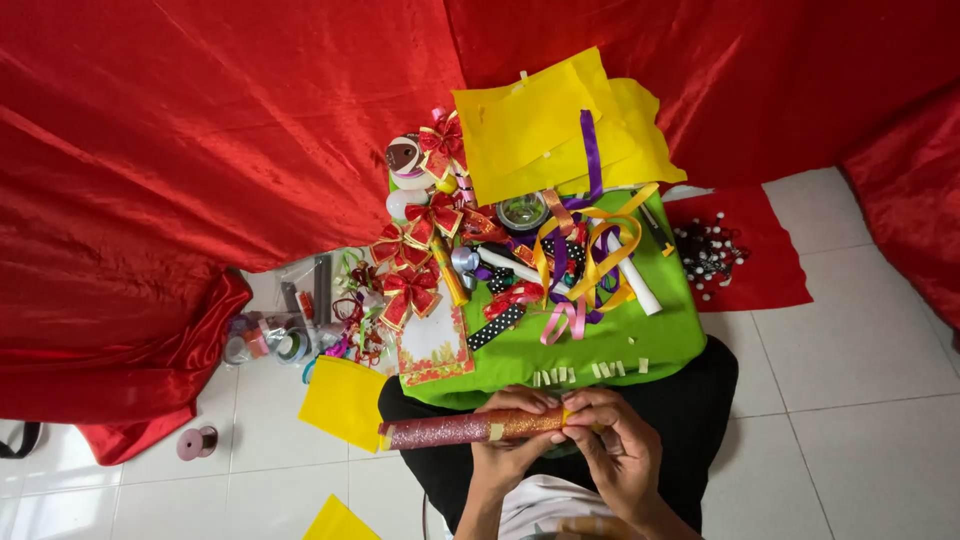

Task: Decorating a glittery tube with ribbons and tape in a craft workshop setting.

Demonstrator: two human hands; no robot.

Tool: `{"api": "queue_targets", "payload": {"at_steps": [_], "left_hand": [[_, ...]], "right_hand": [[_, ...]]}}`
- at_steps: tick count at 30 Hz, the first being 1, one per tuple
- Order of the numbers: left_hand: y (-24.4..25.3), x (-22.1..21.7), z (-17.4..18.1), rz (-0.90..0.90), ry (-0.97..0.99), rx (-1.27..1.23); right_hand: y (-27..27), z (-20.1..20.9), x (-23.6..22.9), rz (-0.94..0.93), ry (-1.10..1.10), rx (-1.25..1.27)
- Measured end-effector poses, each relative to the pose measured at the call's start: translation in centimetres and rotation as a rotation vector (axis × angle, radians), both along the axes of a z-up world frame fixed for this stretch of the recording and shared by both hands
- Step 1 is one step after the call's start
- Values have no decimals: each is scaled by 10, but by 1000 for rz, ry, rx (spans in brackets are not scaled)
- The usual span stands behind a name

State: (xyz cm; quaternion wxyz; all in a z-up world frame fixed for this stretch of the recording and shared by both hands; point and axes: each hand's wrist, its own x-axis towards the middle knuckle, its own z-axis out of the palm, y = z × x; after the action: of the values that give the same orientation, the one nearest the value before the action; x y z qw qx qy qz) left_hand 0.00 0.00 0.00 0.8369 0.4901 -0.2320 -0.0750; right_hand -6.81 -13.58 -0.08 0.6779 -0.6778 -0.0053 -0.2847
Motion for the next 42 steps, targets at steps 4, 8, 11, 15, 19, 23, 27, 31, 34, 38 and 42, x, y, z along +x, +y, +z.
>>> {"api": "queue_targets", "payload": {"at_steps": [4,8,11,15,19,23,27,31,34,38,42], "left_hand": [[-1,-1,-9,34,9,-3],[1,0,-17,95,96,67],[2,0,-20,94,135,60],[0,-1,-19,86,142,37],[0,-2,-19,95,136,47],[1,-3,-16,64,160,41],[1,-3,-16,62,169,60],[1,-4,-18,56,160,79],[2,-4,-18,34,176,60],[3,-2,-12,-7,161,59],[2,-1,-10,-51,178,26]], "right_hand": [[-5,9,4,63,20,53],[-17,11,5,167,123,95],[-22,14,4,170,157,6],[-21,15,4,112,141,-217],[-18,15,6,99,176,-158],[-16,12,8,102,207,-44],[-11,7,8,87,236,109],[-6,1,7,107,267,256],[-4,-10,6,67,385,350],[-1,-19,6,80,387,515],[2,-20,5,79,279,464]]}}
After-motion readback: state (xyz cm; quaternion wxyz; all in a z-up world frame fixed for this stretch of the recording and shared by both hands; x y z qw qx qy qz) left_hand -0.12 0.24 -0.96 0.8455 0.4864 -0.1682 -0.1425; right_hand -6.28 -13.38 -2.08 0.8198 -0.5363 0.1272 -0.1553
